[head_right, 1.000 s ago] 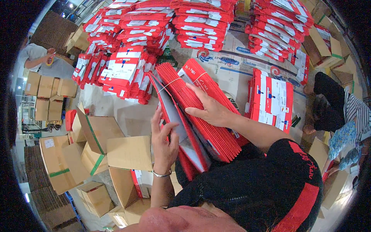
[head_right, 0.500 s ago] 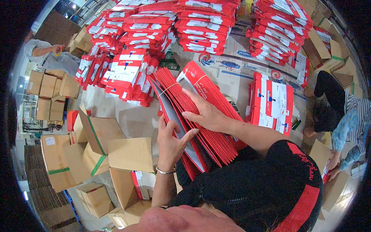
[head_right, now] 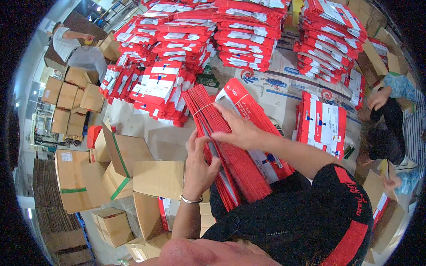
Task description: Sorting and packing stacks of red and white folders into cardboard boxes.
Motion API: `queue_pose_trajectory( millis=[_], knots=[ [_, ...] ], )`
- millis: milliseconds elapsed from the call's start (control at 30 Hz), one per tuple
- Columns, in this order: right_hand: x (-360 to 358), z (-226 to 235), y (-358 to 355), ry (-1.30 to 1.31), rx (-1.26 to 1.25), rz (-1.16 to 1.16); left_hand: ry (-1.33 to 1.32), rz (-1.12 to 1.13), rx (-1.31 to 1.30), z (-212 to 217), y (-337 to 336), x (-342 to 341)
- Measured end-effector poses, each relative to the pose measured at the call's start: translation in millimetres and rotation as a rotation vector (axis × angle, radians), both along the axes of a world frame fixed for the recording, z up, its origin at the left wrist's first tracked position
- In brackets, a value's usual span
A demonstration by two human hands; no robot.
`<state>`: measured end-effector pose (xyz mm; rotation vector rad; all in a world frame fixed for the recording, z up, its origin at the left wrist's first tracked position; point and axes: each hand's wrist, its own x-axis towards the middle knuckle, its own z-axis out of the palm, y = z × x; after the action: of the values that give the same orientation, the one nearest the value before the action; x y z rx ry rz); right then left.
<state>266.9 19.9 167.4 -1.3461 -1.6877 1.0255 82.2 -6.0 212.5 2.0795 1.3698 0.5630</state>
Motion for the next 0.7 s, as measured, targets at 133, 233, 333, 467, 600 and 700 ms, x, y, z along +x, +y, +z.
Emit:
queue_pose_trajectory(
  millis=[133,233,333,467,600,700],
  knots=[
    [7,-8,86,0.041,0.105,-0.081,0.026,-0.025,0.074,-2,5,2],
    [2,8,131,0.034,0.009,0.002,0.025,-0.019,0.121,-7,5,2],
    [-4,7,151,-0.036,-0.137,0.220,0.066,0.001,0.079,-10,6,3],
    [0,7,161,0.071,-0.279,0.312,0.089,-0.032,0.126,-18,10,2],
    [-7,13,161,0.122,-0.361,0.313,0.169,-0.093,0.149,-19,12,1],
    [-9,14,161,0.114,-0.387,0.293,0.198,-0.110,0.152,-21,14,2]
  ],
)
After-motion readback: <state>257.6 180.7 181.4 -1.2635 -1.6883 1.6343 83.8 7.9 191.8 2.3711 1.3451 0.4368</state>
